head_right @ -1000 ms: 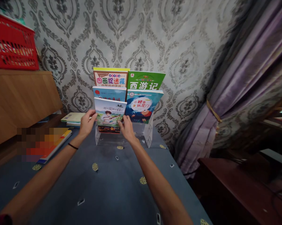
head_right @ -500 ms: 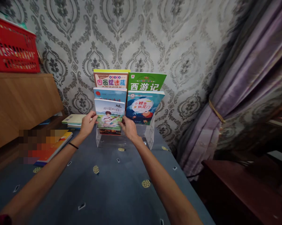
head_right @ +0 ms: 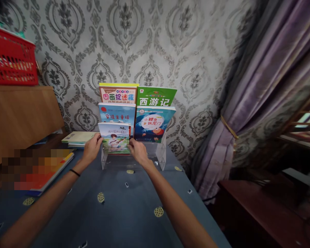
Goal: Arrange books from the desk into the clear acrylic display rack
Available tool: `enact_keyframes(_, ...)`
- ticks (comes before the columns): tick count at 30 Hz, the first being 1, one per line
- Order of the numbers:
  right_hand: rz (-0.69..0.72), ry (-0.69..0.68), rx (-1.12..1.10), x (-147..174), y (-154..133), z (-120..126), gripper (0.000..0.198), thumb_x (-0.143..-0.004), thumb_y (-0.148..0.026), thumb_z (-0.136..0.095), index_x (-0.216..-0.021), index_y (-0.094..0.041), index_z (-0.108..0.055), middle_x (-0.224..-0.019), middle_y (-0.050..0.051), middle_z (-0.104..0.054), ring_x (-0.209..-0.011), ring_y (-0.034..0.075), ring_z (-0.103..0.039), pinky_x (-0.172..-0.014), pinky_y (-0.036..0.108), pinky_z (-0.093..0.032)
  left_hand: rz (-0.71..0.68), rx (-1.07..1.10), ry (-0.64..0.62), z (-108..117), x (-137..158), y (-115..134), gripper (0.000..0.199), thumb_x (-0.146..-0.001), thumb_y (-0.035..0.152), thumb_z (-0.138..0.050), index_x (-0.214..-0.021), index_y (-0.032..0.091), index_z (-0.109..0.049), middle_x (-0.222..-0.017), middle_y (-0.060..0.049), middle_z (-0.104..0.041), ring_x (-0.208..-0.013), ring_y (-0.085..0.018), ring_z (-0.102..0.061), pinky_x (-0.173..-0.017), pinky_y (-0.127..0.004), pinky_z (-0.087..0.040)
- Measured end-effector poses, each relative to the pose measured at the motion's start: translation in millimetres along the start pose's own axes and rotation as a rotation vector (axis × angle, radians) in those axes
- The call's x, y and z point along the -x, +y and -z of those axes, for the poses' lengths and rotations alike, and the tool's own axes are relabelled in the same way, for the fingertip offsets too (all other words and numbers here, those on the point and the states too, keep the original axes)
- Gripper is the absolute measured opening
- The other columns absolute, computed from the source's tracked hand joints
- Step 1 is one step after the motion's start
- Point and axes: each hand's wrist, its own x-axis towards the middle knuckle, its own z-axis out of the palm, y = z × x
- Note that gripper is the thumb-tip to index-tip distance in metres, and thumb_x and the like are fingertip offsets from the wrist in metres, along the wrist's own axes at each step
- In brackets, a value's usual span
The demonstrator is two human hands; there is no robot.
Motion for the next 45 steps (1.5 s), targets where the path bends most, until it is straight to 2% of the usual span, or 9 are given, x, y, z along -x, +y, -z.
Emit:
enact_keyframes(4, -0.022, 0.024, -0.008, 0.3, -5.6, 6.2, 0.006, -0.092, -0.028, -0.059, -0.091, -0.024, -0.064, -0.089, 0.006, -0.076, -0.08, 0.023, -0.068, -0.064, 0.028, -0.038, 0.054, -0.136, 0.007, 5.5, -7.7, 14.3, 0.028, -0.1, 0.035, -0.046, -0.123, 0.019, -0.051, -0.096, -0.01, -0.073, -0.083, -0.027, -0.069, -0.068, -0.029, -0.041)
enact_keyframes(9, 0.02, 0.233, -0.178, -14.3, -14.7, 14.6, 0.014, -0.092, -0.034, -0.056, -0.093, -0.022, -0.063, -0.091, 0.007, -0.073, -0.082, 0.022, -0.066, -0.073, 0.031, -0.046, -0.008, -0.222, 0.057, 16.4, -18.3, 28.1, 0.059, -0.099, 0.033, -0.049, -0.152, 0.016, -0.031, -0.107, -0.014, -0.074, -0.086, -0.029, -0.072, -0.07, -0.03, -0.046)
enact_keyframes(13, 0.016, 0.343, -0.325, -26.4, -17.9, 16.3, 0.018, -0.089, -0.037, -0.057, -0.092, -0.021, -0.064, -0.091, 0.008, -0.072, -0.083, 0.022, -0.066, -0.078, 0.034, -0.05, -0.073, -0.284, 0.045, 24.0, -20.8, 35.1, 0.053, -0.1, 0.03, -0.048, -0.151, 0.02, -0.038, -0.118, -0.014, -0.072, -0.089, -0.027, -0.072, -0.073, -0.03, -0.048)
enact_keyframes(20, -0.031, 0.336, -0.528, -26.8, -14.6, 14.7, 0.027, -0.085, -0.044, -0.06, -0.093, -0.018, -0.063, -0.086, 0.008, -0.074, -0.078, 0.021, -0.068, -0.073, 0.032, -0.052, -0.116, -0.407, -0.015, 31.9, -21.4, 43.7, 0.045, -0.103, 0.029, -0.04, -0.148, 0.025, -0.047, -0.121, -0.01, -0.069, -0.094, -0.024, -0.069, -0.074, -0.03, -0.049)
enact_keyframes(24, -0.014, 0.337, -0.452, -23.9, -16.2, 15.9, 0.021, -0.086, -0.04, -0.058, -0.088, -0.02, -0.064, -0.081, 0.004, -0.073, -0.074, 0.02, -0.066, -0.07, 0.029, -0.048, -0.119, -0.452, -0.025, 30.0, -20.4, 43.0, 0.045, -0.104, 0.028, -0.039, -0.148, 0.025, -0.049, -0.118, -0.009, -0.068, -0.089, -0.024, -0.069, -0.071, -0.031, -0.049)
enact_keyframes(29, -0.063, 0.302, -0.315, -20.0, -20.9, 16.9, 0.02, -0.09, -0.034, -0.054, -0.089, -0.019, -0.068, -0.084, 0.005, -0.075, -0.076, 0.02, -0.067, -0.07, 0.027, -0.045, -0.095, -0.388, -0.012, 24.4, -22.0, 40.4, 0.046, -0.103, 0.026, -0.04, -0.149, 0.023, -0.046, -0.122, -0.01, -0.067, -0.097, -0.025, -0.069, -0.075, -0.03, -0.049)
enact_keyframes(35, -0.19, 0.205, -0.113, -14.3, -26.8, 18.0, 0.025, -0.096, -0.031, -0.053, -0.106, -0.02, -0.074, -0.099, 0.008, -0.079, -0.087, 0.022, -0.072, -0.072, 0.027, -0.043, -0.055, -0.207, -0.022, 14.6, -20.5, 25.8, 0.058, -0.1, 0.023, -0.048, -0.155, 0.019, -0.031, -0.119, -0.011, -0.07, -0.099, -0.026, -0.069, -0.079, -0.031, -0.05)
enact_keyframes(40, -0.286, 0.057, 0.123, -2.3, -37.0, 14.6, 0.031, -0.101, -0.031, -0.048, -0.113, -0.021, -0.075, -0.109, 0.011, -0.078, -0.098, 0.026, -0.073, -0.073, 0.028, -0.042, -0.04, -0.112, -0.025, 5.0, -15.8, 14.7, 0.03, -0.099, 0.023, -0.048, -0.127, 0.016, -0.053, -0.113, -0.013, -0.069, -0.106, -0.026, -0.066, -0.085, -0.034, -0.05)
enact_keyframes(45, -0.344, 0.008, 0.197, 3.9, -45.3, 12.8, 0.032, -0.102, -0.03, -0.047, -0.116, -0.023, -0.074, -0.108, 0.011, -0.078, -0.098, 0.024, -0.073, -0.072, 0.027, -0.042, -0.042, -0.175, -0.054, 3.1, -15.8, 16.9, 0.021, -0.099, 0.024, -0.047, -0.117, 0.017, -0.056, -0.111, -0.012, -0.067, -0.106, -0.026, -0.064, -0.087, -0.035, -0.05)
